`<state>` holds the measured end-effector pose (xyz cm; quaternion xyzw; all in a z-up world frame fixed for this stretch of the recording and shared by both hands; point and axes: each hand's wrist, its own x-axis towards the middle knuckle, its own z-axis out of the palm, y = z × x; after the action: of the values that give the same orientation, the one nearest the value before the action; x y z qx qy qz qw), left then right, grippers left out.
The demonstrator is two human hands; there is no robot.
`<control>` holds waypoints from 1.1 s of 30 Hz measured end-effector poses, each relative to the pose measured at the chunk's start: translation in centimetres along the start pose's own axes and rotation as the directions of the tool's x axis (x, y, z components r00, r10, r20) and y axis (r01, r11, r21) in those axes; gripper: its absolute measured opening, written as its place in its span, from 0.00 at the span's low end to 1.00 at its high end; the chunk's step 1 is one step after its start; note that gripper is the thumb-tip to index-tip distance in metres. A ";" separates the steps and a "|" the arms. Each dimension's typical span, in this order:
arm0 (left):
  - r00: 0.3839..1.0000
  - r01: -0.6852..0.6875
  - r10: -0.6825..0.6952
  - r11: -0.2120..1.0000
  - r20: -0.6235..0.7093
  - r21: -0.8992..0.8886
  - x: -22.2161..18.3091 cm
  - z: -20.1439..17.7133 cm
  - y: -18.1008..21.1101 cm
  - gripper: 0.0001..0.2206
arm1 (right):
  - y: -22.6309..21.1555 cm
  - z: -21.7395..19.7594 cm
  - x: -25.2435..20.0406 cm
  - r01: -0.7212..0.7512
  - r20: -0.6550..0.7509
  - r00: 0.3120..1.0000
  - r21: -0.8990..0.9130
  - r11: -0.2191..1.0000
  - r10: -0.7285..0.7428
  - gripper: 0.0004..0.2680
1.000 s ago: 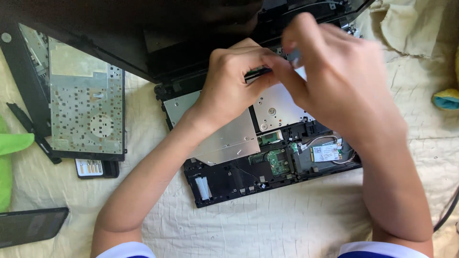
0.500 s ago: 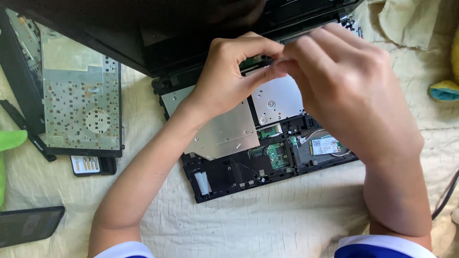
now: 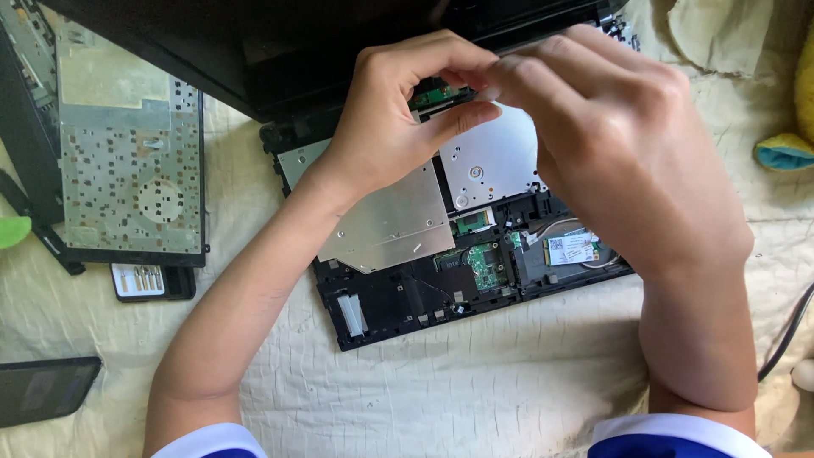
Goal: Disassembling a laptop by removing the keyboard, optical drive, and disconnecting internal cables.
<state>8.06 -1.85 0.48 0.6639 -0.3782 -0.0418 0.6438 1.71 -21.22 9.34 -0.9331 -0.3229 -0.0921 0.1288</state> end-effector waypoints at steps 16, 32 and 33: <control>0.999 -0.022 0.025 0.997 -0.039 0.069 -0.3 0.4 0.1 0.05 | -0.4 2.7 -1.3 -0.179 0.033 0.974 -0.498 0.848 0.225 0.23; 0.993 -0.106 0.117 0.959 -0.027 0.263 -0.2 1.0 0.1 0.10 | 0.0 2.9 -0.7 -0.208 0.016 0.974 -0.319 0.925 0.224 0.20; 0.994 -0.107 0.113 0.962 -0.009 0.252 -0.3 0.9 0.2 0.07 | -0.1 2.4 -0.4 -0.161 0.023 0.985 -0.248 0.955 0.172 0.15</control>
<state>7.28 -2.43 0.33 0.7183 -0.4094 0.0498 0.5604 1.55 -20.62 6.96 -0.9675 -0.2320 -0.0995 0.0126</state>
